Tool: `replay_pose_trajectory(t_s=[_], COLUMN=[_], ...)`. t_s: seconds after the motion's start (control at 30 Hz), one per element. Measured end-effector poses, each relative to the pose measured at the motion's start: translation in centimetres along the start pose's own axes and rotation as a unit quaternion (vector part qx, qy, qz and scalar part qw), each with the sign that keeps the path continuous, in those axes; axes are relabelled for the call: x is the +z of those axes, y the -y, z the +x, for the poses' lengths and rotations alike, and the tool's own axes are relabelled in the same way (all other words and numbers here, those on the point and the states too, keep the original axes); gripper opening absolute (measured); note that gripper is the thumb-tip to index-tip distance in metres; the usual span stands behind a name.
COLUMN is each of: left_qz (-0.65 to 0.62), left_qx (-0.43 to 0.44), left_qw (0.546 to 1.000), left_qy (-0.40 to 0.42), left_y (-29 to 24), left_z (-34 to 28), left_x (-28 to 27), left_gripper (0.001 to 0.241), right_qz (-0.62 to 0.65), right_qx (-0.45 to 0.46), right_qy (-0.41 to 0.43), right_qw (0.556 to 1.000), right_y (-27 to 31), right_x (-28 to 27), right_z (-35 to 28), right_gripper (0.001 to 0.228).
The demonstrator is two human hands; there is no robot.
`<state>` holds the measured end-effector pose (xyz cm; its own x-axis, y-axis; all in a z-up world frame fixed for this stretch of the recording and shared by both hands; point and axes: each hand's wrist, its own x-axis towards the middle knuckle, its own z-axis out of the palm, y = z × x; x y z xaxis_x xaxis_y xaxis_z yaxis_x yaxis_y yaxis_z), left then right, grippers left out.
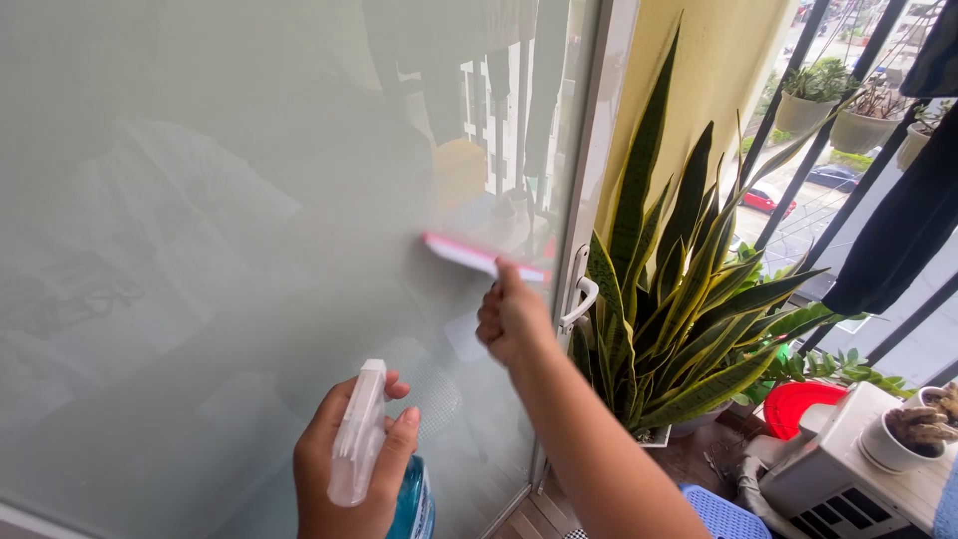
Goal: Applying a protective or decorative film to a glass door using a squeegee and spray bottle, then inspecting film rolls.
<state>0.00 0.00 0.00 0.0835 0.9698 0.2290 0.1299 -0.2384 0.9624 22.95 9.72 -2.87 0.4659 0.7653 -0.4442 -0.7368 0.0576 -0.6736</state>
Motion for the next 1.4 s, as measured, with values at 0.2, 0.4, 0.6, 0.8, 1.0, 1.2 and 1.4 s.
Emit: replay_pose_trajectory(t_s=[0.2, 0.4, 0.6, 0.8, 1.0, 1.2, 1.4], left_qz=[0.052, 0.033, 0.018, 0.039, 0.042, 0.013, -0.018], left_qx=[-0.030, -0.056, -0.014, -0.043, -0.026, 0.029, -0.010], left_qw=[0.998, 0.998, 1.000, 0.998, 0.999, 0.999, 0.999], left_qy=[0.031, 0.012, -0.006, -0.015, -0.006, 0.015, 0.029], left_y=[-1.1, -2.1, -3.2, -4.0, -2.8, -1.7, -1.5], left_z=[-0.8, -1.1, -1.3, -1.3, -1.0, -0.9, -1.1], left_x=[0.1, -1.4, -3.0, -3.8, -4.0, -3.6, -2.1], left_gripper=[0.032, 0.034, 0.032, 0.034, 0.034, 0.031, 0.030], right_qz=[0.016, -0.185, -0.233, -0.247, -0.251, -0.236, -0.255], right_qx=[0.028, -0.185, -0.333, -0.299, -0.224, -0.071, -0.116], right_qy=[0.063, 0.078, 0.136, 0.147, 0.092, 0.075, 0.063], right_qw=[0.997, 0.962, 0.904, 0.910, 0.937, 0.966, 0.958], right_y=[-1.6, 9.3, 12.7, 12.5, 7.6, -1.5, 2.9], right_x=[-1.7, 4.1, 8.1, 9.6, 5.6, -3.7, -2.7], right_z=[1.0, -8.7, -10.3, -9.8, -5.6, -0.9, -1.7], right_gripper=[0.047, 0.042, 0.048, 0.050, 0.051, 0.047, 0.049])
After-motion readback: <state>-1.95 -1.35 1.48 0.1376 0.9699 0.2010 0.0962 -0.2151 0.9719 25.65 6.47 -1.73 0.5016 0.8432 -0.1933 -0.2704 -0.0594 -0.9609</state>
